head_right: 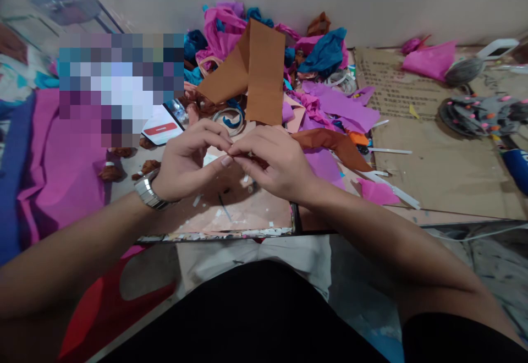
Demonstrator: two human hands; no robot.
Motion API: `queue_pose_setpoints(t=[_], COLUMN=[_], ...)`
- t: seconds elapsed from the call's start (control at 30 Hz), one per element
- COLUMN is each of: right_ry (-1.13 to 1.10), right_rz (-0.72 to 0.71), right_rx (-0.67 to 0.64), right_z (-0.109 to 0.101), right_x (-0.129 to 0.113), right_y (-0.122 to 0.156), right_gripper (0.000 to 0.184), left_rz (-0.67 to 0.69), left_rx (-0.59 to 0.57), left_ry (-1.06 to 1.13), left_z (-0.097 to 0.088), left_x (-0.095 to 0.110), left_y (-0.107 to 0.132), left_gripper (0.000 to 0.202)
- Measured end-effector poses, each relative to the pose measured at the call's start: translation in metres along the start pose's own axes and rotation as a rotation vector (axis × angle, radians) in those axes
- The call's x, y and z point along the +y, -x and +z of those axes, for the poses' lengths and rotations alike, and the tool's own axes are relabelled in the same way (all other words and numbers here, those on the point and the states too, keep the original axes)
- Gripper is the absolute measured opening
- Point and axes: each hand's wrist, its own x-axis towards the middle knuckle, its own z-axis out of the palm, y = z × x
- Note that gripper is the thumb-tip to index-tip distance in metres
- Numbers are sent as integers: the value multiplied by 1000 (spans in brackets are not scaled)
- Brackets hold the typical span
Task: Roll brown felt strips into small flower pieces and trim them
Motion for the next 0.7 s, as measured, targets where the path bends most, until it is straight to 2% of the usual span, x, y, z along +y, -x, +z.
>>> queue_pose_setpoints(t=[0.43,0.7], right_ry=[-8,-3], right_rz=[28,-44], right_rx=[33,96], right_z=[1,0], right_x=[3,5], right_y=[2,0], right_gripper=[9,7], left_rz=[52,37], left_rx=[35,31], left_ry=[-85,-126], left_z=[0,-1], left_x=[1,-2], left_y=[-3,-4], left_gripper=[16,19])
